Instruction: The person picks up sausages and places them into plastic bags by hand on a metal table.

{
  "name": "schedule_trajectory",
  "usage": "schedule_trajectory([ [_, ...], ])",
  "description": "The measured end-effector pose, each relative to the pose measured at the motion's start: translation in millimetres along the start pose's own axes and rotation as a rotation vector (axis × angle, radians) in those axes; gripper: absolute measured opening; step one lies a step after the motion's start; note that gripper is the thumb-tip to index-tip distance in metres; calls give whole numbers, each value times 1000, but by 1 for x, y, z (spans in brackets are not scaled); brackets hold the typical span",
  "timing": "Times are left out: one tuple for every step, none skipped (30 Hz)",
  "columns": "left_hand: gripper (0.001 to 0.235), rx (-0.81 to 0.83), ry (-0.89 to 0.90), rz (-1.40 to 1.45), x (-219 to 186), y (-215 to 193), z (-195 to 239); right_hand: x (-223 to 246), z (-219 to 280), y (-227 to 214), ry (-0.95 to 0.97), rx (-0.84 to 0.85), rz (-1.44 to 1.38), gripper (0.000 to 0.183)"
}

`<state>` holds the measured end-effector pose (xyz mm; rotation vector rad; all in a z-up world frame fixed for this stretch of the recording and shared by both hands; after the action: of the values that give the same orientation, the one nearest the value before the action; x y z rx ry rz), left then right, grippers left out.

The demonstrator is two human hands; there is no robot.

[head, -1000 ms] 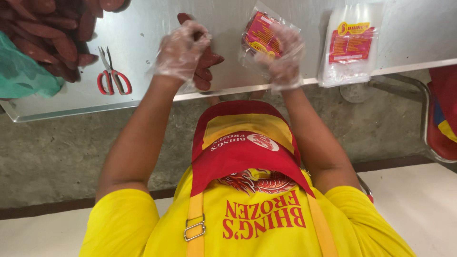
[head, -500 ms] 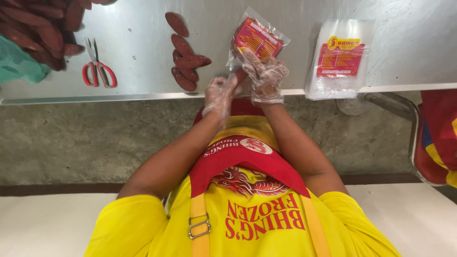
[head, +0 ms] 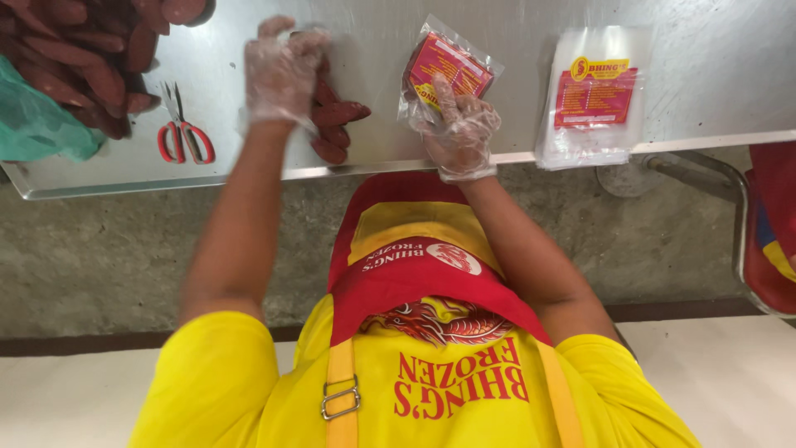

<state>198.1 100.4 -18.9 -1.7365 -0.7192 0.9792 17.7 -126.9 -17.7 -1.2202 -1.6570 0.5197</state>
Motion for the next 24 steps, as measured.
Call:
schedule_trajectory([
  [25,130,-253,484,24,4,-8,3,-5,1,-16,4,-4,61],
  [23,208,-178,479,28,3,-11,5,-10,4,-29,6,-6,56],
  [21,285,-102,473,31,2,-14,5,-14,6,-41,8,-7,52],
  [19,363,-34,464,29,2,-14,6,-15,5,-56,-10,-25,49],
  [14,290,84,372,24,-5,-15,5,-16,4,-70,-27,-44,46],
  [10,214,194,276,19,-17,-13,6,-18,3,-91,-43,-69,44],
  [8,138,304,179,11,-28,-8,5,-18,4,-70,-26,-81,42],
  [8,180,117,214,13,-35,-2,5,-18,5,-52,-7,-98,41],
  [14,222,-70,249,14,-42,7,4,-18,5,-35,12,-115,40],
  [22,264,-256,285,11,-47,19,4,-19,6,-22,33,-124,40],
  [27,271,-412,337,1,-50,34,3,-19,6,-10,55,-133,39],
  [36,280,-570,392,-15,-48,54,2,-17,5,2,81,-140,38],
  [35,286,-835,688,-32,-40,78,2,-15,5,4,100,-115,38],
  [33,278,-1097,990,-52,-27,101,2,-14,6,1,119,-90,39],
  [32,301,-1250,1074,-72,-13,122,1,-13,7,-2,137,-65,39],
  [30,322,-1408,1155,-92,6,142,-2,-13,8,-3,145,-64,39],
  [32,258,-1449,1264,-107,28,150,-4,-13,10,-4,153,-63,39],
  [34,190,-1490,1372,-120,50,160,-5,-11,11,-4,165,-62,39],
  [32,112,-1471,1408,-130,72,163,-6,-10,12,-23,155,-51,39],
  [30,36,-1443,1442,-137,95,160,-7,-9,14,-40,139,-38,39],
  [28,-40,-1413,1473,-141,115,153,-8,-9,15,-57,123,-25,39],
  [27,-102,-1414,1612,-146,134,140,-9,-7,16,-76,122,-50,41],
  [31,-166,-1409,1751,-150,148,122,-12,-6,15,-96,121,-75,42],
  [37,-230,-1392,1889,-150,149,112,-13,-5,15,-113,115,-98,44],
])
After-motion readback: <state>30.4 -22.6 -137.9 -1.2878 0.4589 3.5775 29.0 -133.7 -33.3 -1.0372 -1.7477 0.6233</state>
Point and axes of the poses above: each hand's wrist, its own z-axis away from the middle knuckle, its own y-axis out of the palm, x = y × z, the point moved 5 cm from there along -z, towards the middle knuckle, and after that the axes turned 6 degrees about -x, right-handed, at the moved point
